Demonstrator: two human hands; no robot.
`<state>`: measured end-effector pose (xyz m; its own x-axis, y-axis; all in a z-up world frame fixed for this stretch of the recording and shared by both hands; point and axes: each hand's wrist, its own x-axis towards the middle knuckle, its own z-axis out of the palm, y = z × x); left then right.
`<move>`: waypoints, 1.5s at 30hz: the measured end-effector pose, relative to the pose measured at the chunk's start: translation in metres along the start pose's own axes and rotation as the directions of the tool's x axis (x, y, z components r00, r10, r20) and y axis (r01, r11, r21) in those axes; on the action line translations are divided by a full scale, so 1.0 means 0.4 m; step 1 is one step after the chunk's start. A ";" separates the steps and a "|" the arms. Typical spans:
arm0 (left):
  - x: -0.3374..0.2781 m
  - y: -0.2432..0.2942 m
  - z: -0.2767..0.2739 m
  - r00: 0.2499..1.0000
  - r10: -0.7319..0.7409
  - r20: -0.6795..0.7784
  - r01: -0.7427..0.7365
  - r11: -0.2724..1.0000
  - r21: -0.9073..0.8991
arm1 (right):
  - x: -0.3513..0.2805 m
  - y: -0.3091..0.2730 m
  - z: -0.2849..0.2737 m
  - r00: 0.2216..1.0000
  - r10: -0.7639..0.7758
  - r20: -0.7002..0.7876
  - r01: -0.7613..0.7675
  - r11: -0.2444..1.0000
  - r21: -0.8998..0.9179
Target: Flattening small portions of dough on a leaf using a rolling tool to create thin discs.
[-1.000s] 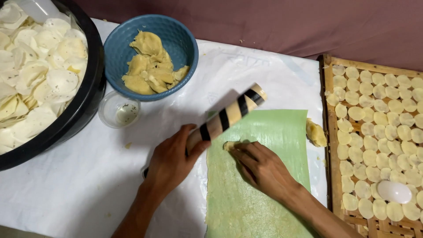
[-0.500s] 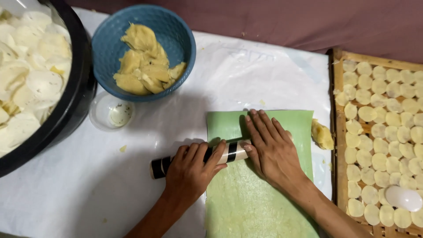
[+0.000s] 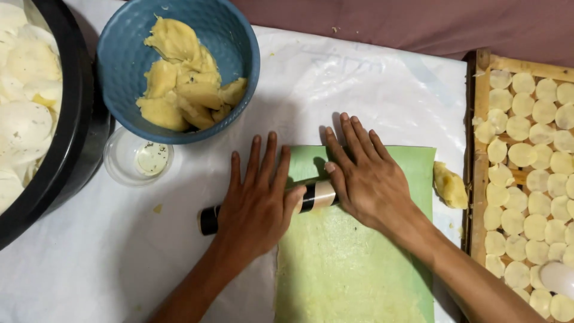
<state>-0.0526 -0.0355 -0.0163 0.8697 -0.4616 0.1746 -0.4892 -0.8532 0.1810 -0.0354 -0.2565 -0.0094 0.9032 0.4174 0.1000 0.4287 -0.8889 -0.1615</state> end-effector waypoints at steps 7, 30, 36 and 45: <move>-0.070 0.047 0.012 0.981 0.019 -0.195 -0.006 0.998 0.068 | -0.086 -0.042 0.021 0.979 -0.019 -0.203 -0.001 0.995 -0.098; -0.135 0.111 0.005 0.982 -0.073 -0.177 0.070 0.997 -0.020 | -0.186 -0.086 0.022 0.994 -0.041 -0.101 0.031 0.995 -0.096; -0.156 0.113 0.039 0.992 -0.068 -0.109 0.070 0.997 0.019 | -0.209 -0.071 0.049 0.995 -0.027 -0.091 0.018 0.994 -0.103; 0.027 0.016 0.029 0.981 -0.038 -0.190 0.057 0.994 0.098 | -0.011 -0.006 0.012 0.998 0.011 -0.060 -0.014 0.998 -0.059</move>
<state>-0.0456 -0.0490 -0.0247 0.8591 -0.3746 0.3487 -0.4301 -0.8978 0.0951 -0.0403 -0.2554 -0.0143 0.9047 0.3959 0.1573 0.4139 -0.9043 -0.1046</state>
